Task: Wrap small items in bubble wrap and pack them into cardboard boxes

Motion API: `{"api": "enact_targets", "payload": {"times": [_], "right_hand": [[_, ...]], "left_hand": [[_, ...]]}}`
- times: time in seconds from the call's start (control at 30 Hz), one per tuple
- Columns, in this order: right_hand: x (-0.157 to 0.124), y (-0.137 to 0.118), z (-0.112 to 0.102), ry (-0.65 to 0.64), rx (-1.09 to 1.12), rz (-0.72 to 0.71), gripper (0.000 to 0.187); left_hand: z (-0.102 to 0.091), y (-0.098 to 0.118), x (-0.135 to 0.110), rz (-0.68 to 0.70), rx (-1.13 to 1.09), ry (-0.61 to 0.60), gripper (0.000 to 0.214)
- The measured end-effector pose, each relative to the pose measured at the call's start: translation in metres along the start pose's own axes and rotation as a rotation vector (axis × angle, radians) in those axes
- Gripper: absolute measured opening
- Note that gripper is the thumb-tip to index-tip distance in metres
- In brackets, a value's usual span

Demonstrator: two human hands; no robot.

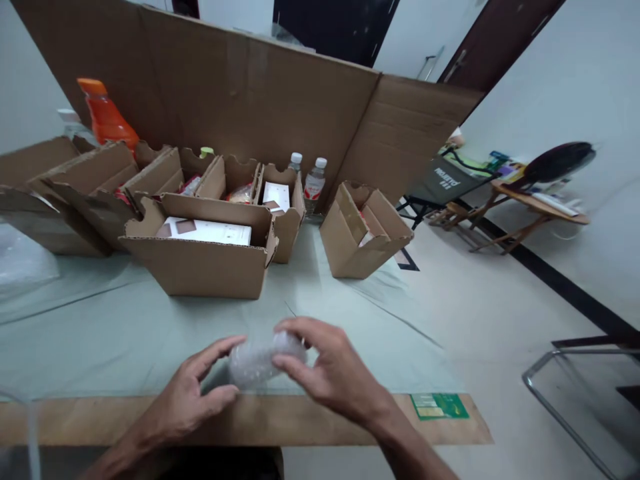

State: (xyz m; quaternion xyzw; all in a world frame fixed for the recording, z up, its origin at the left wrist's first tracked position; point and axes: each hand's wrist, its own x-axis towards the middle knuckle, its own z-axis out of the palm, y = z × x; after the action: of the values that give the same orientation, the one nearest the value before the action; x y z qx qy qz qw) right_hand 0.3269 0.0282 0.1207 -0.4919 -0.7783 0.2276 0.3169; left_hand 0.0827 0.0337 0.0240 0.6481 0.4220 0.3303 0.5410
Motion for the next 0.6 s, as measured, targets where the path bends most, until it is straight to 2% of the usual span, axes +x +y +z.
{"api": "enact_targets", "payload": {"times": [0.07, 0.13, 0.2, 0.27, 0.37, 0.47, 0.6], "right_hand": [[0.029, -0.018, -0.023, 0.181, -0.003, -0.012, 0.023], [0.067, -0.033, -0.043, 0.353, -0.022, -0.056, 0.031], [0.11, -0.042, -0.055, 0.424, -0.126, -0.085, 0.033], [0.152, -0.045, -0.057, 0.357, -0.327, -0.036, 0.027], [0.197, -0.044, -0.045, 0.088, -0.744, 0.151, 0.017], [0.214, -0.046, -0.023, -0.104, -1.075, 0.226, 0.016], [0.213, -0.047, 0.005, -0.193, -1.173, 0.237, 0.022]], "left_hand": [[-0.014, -0.013, 0.002, 0.002, -0.062, 0.13, 0.059], [-0.022, -0.025, 0.005, -0.024, -0.076, 0.238, 0.052], [-0.021, -0.033, 0.007, -0.038, -0.037, 0.279, 0.042], [-0.017, -0.038, 0.007, -0.002, 0.027, 0.262, 0.033], [-0.013, -0.041, 0.006, 0.105, 0.085, 0.248, 0.028], [-0.013, -0.045, 0.005, 0.179, 0.104, 0.293, 0.025], [-0.015, -0.049, 0.005, 0.23, 0.134, 0.304, 0.024]]}}
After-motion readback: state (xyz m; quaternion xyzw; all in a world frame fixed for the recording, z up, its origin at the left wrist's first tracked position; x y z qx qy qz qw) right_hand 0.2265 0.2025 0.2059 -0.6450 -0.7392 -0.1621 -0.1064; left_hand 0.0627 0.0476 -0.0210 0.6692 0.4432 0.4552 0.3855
